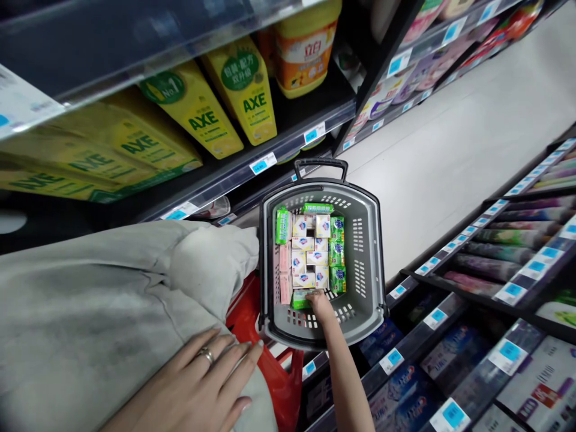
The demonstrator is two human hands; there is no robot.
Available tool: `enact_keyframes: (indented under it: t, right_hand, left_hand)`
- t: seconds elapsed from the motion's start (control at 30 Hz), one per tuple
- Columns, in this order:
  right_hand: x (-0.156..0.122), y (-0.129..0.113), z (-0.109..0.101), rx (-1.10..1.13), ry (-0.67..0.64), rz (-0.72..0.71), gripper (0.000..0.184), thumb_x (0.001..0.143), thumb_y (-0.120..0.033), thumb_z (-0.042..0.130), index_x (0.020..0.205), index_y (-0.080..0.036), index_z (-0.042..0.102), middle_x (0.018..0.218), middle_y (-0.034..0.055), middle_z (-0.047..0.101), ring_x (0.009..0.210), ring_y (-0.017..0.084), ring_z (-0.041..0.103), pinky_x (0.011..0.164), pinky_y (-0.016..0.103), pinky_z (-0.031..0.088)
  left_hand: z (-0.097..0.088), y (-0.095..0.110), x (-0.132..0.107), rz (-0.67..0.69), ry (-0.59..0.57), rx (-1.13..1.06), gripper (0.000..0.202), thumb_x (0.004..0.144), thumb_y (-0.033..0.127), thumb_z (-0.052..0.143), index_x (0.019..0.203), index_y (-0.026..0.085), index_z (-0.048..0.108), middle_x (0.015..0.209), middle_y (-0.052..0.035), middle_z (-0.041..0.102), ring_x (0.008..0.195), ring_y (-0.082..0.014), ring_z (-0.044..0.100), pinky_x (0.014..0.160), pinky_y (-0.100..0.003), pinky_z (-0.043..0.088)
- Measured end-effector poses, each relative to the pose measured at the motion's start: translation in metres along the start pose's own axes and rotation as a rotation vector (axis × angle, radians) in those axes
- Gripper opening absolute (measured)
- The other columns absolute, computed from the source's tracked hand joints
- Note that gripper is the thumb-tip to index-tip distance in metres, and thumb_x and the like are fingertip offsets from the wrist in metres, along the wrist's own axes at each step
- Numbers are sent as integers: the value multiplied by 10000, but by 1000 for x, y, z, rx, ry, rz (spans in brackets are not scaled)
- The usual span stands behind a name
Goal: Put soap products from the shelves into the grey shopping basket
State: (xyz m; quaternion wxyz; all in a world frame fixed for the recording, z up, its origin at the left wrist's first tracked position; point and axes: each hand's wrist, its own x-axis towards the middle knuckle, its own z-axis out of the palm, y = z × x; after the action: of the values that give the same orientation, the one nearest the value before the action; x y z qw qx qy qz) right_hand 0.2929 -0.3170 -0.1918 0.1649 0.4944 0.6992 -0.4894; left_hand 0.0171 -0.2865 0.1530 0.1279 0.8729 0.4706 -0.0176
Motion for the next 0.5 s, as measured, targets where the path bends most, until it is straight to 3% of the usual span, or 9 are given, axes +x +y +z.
enact_keyframes:
  t: [0.13, 0.3, 0.4, 0.5]
  right_hand:
    - [-4, -1, 1, -67, 76, 169, 335, 791, -119, 615, 1111, -137, 714, 1329, 159, 587, 1240, 271, 508, 1091, 362, 338]
    - [-6, 6, 3, 19, 159, 455, 576, 704, -254, 768, 1237, -105, 608, 1251, 202, 604, 1129, 273, 595, 955, 324, 458]
    - [-5, 13, 8, 213, 165, 628, 554, 653, -326, 805, 1141, -124, 636, 1085, 170, 684, 1035, 286, 643, 887, 341, 501]
    - [2, 19, 16, 613, 176, 692, 444, 680, -439, 745, 1011, -162, 641, 933, 115, 709, 956, 277, 667, 792, 363, 553]
  left_hand:
    - [-1, 1, 1, -5, -5, -1, 331, 917, 350, 444, 1087, 251, 710, 949, 16, 758, 871, -216, 650, 839, -403, 426]
    - [-2, 1, -3, 5, -13, -8, 374, 951, 336, 376, 1088, 244, 712, 961, 1, 757, 874, -222, 646, 848, -410, 416]
    - [-2, 0, -3, 4, -14, -13, 360, 942, 336, 394, 1088, 251, 712, 969, 10, 756, 888, -220, 649, 848, -404, 421]
    - [-3, 0, 0, -3, 4, -17, 357, 939, 335, 396, 1074, 260, 718, 956, 20, 758, 875, -211, 654, 834, -398, 430]
